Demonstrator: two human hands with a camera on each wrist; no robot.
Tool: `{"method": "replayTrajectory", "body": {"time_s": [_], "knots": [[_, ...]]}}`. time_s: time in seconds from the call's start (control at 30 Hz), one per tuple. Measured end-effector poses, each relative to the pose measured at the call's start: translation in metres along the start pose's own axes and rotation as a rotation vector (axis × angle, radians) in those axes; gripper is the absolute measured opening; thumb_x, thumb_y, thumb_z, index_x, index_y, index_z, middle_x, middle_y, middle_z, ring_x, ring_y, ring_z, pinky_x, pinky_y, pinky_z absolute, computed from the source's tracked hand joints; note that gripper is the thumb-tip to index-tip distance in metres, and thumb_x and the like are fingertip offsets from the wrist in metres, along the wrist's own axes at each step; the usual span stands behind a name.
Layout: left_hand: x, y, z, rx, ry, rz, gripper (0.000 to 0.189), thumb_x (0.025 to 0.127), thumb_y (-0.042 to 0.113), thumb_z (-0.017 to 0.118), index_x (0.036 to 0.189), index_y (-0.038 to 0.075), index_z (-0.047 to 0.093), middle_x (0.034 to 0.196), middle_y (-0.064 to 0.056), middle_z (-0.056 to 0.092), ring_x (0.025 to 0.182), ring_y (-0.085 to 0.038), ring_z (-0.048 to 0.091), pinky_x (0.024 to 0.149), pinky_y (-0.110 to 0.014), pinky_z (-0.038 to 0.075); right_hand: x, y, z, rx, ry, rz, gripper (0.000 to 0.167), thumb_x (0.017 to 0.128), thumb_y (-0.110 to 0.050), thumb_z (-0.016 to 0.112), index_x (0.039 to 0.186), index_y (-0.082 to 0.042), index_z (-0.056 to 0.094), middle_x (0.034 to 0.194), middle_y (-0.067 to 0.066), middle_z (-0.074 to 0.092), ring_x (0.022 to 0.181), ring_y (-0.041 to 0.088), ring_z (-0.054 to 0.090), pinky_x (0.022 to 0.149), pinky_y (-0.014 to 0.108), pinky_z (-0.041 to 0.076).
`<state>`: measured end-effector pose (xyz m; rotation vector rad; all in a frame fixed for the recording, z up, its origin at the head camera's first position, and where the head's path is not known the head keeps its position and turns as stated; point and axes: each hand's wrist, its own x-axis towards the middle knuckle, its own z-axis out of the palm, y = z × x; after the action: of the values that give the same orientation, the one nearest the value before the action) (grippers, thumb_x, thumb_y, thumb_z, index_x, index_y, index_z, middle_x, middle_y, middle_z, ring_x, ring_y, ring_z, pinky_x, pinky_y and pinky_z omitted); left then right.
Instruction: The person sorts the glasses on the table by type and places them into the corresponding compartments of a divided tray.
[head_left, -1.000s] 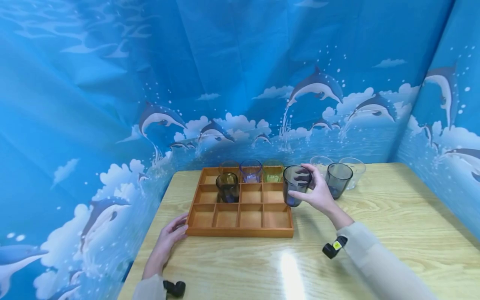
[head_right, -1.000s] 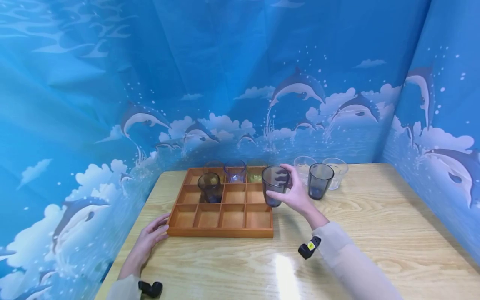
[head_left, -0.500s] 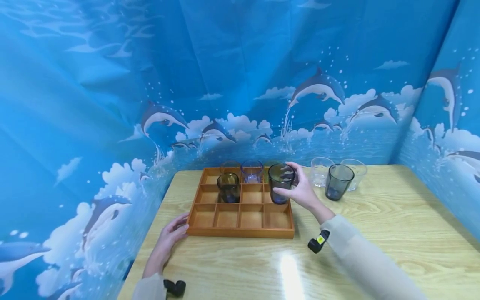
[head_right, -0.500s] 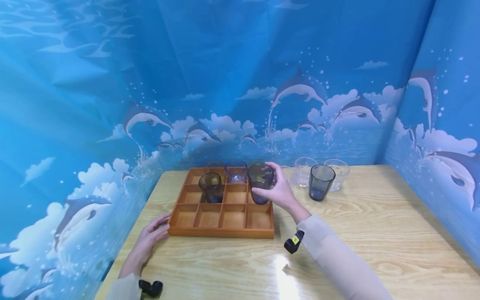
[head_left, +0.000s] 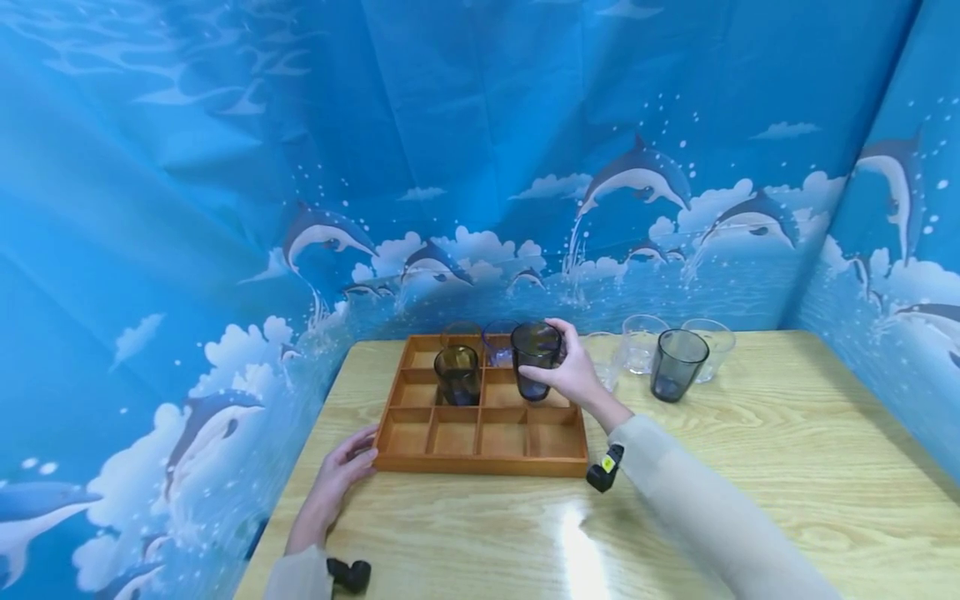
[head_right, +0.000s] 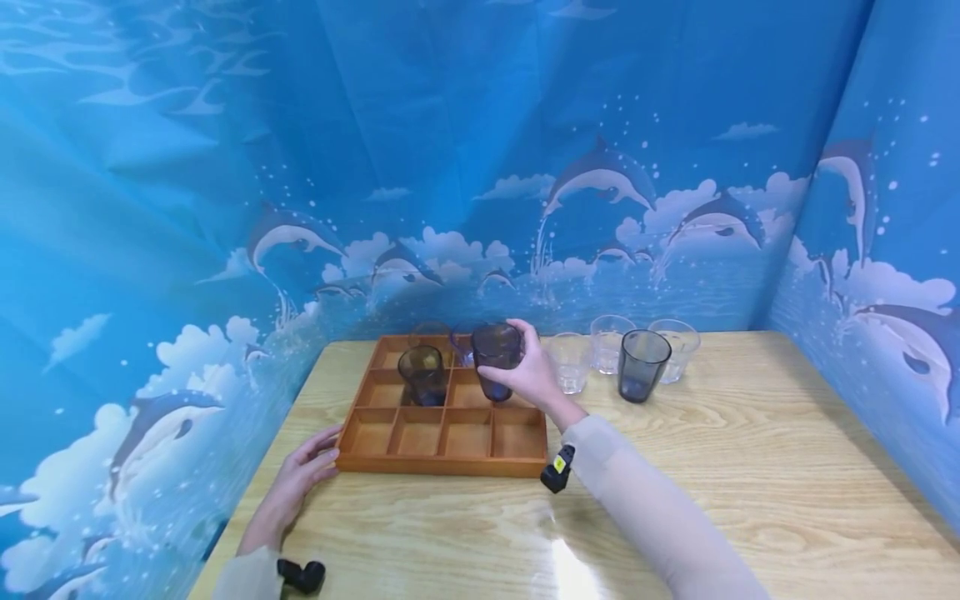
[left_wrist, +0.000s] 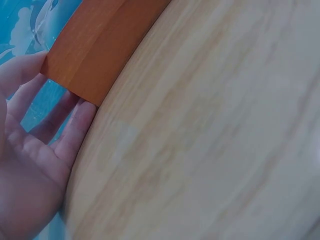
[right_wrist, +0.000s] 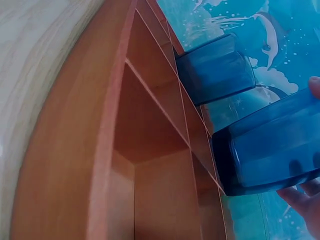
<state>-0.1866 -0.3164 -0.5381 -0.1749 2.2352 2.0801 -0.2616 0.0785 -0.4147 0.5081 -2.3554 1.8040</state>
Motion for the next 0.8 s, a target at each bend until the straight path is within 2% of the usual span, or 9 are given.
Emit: {"method": "replayTrajectory", "body": {"time_s": [0.17, 0.37, 0.43, 0.53, 0.7, 0.8], "knots": [[0.000, 0.001, -0.001, 0.000, 0.000, -0.026, 0.051, 0.089, 0.023, 0.063, 0.137, 0.013, 0.046, 0.135, -0.012, 0.042, 0.116, -0.023, 0.043, 0.088, -0.037, 0.049, 0.007, -0.003, 0.010, -0.002, 0.000, 0.003, 0.081, 0.075, -0.015, 0.078, 0.139, -0.003, 0.029, 0.130, 0.024, 0.039, 0.112, 0.039, 0.047, 0.089, 0.050, 0.045], [0.000, 0.001, -0.001, 0.001, -0.005, -0.011, 0.051, 0.090, 0.021, 0.062, 0.137, 0.012, 0.046, 0.135, -0.012, 0.042, 0.115, -0.022, 0.044, 0.087, -0.037, 0.049, 0.016, -0.003, 0.021, 0.038, -0.038, 0.047, 0.081, 0.076, -0.017, 0.077, 0.140, -0.010, 0.028, 0.135, 0.020, 0.034, 0.118, 0.035, 0.043, 0.093, 0.050, 0.042], [0.000, 0.000, -0.001, -0.002, -0.006, -0.005, 0.050, 0.090, 0.021, 0.062, 0.137, 0.013, 0.046, 0.135, -0.012, 0.042, 0.114, -0.019, 0.046, 0.086, -0.036, 0.049, 0.021, 0.007, 0.026, 0.030, -0.027, 0.045, 0.081, 0.076, -0.023, 0.078, 0.140, -0.014, 0.029, 0.136, 0.016, 0.035, 0.120, 0.032, 0.042, 0.094, 0.049, 0.042], [0.000, 0.000, -0.001, -0.001, -0.011, -0.001, 0.050, 0.090, 0.022, 0.062, 0.137, 0.013, 0.046, 0.135, -0.012, 0.042, 0.113, -0.018, 0.047, 0.086, -0.035, 0.049, 0.027, 0.017, 0.031, 0.027, -0.010, 0.037, 0.083, 0.074, -0.026, 0.079, 0.140, -0.014, 0.030, 0.137, 0.013, 0.035, 0.123, 0.029, 0.039, 0.096, 0.049, 0.040], [0.000, 0.001, 0.000, 0.003, 0.001, -0.018, 0.050, 0.090, 0.020, 0.062, 0.137, 0.013, 0.047, 0.135, -0.012, 0.042, 0.117, -0.024, 0.043, 0.087, -0.037, 0.049, 0.034, 0.038, 0.041, 0.022, -0.001, 0.033, 0.087, 0.070, -0.033, 0.081, 0.139, -0.016, 0.031, 0.134, 0.007, 0.038, 0.119, 0.025, 0.043, 0.094, 0.047, 0.043], [-0.001, 0.001, 0.001, 0.006, 0.007, -0.026, 0.051, 0.090, 0.021, 0.062, 0.137, 0.013, 0.047, 0.136, -0.012, 0.042, 0.119, -0.026, 0.042, 0.088, -0.038, 0.049, 0.035, 0.041, 0.045, 0.006, -0.006, 0.051, 0.086, 0.070, -0.035, 0.081, 0.138, -0.019, 0.032, 0.131, 0.006, 0.040, 0.115, 0.025, 0.046, 0.092, 0.046, 0.045]]}}
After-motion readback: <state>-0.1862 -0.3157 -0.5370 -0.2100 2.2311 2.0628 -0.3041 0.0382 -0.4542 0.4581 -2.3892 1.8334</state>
